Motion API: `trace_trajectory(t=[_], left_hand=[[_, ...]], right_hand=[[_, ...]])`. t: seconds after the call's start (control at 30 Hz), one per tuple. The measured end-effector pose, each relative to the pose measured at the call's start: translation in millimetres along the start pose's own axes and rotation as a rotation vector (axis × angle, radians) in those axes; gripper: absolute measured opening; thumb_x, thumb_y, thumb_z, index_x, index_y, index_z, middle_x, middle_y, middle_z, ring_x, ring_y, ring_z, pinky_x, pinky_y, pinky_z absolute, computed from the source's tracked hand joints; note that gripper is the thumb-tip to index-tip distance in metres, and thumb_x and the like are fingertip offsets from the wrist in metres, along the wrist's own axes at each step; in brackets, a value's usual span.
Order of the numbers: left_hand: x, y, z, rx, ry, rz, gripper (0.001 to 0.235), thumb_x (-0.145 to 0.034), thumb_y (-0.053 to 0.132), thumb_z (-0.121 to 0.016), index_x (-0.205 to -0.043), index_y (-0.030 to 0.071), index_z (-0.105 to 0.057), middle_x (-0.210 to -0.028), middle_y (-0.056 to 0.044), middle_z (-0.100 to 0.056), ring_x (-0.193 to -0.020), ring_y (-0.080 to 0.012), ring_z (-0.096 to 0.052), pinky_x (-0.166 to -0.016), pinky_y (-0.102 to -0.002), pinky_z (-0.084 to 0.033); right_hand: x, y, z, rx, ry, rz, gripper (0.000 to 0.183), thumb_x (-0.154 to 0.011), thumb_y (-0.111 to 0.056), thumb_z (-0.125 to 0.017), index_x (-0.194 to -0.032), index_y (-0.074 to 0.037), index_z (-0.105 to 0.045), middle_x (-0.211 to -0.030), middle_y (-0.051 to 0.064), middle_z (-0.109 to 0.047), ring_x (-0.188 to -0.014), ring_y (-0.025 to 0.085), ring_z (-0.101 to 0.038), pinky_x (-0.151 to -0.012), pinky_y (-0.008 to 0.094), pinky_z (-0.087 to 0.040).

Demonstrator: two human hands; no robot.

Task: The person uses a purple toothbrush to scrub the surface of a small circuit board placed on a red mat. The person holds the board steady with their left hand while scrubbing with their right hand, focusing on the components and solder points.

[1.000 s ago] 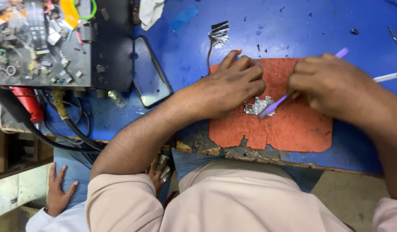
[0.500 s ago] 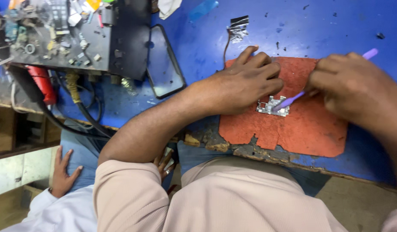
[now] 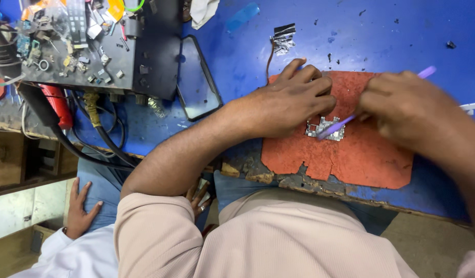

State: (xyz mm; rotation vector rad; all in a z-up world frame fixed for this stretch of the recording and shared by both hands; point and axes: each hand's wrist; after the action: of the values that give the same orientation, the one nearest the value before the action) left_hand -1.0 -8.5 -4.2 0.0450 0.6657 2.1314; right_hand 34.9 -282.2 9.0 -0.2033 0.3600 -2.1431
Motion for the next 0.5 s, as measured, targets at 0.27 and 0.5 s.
trace_trajectory(t=[0.27, 0.5], left_hand=[[3.7, -5.3, 2.9, -0.045, -0.026, -0.045, 0.030, -0.085, 0.003, -0.066, -0.114, 0.008, -0.066, -0.119, -0.015, -0.054, -0.121, -0.0375, -0.049, -0.115, -0.062, -0.029], [4.5, -0.8, 10.5, -0.112, -0.021, -0.070, 0.023, -0.086, 0.003, -0.066, -0.108, 0.008, -0.067, -0.117, -0.011, -0.056, -0.125, -0.0338, -0.051, -0.116, -0.056, -0.032]], right_hand=[[-3.6, -15.0, 7.2, 0.009, 0.068, 0.115, 0.017, -0.066, 0.001, -0.071, -0.081, -0.005, -0.065, -0.087, 0.011, -0.063, -0.090, 0.034, -0.064, -0.080, 0.045, -0.051], [-1.9, -14.4, 22.1, 0.016, 0.050, -0.049, 0.016, -0.074, 0.007, -0.070, -0.084, -0.005, -0.067, -0.089, 0.012, -0.064, -0.086, 0.035, -0.064, -0.074, 0.045, -0.051]])
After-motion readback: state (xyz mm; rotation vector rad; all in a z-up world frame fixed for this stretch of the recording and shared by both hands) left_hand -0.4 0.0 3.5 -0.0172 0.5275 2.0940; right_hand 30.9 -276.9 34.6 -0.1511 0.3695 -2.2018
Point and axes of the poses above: each hand's wrist, its own x-axis away from the middle knuckle, its own z-axis out of the back of the hand, y = z × x
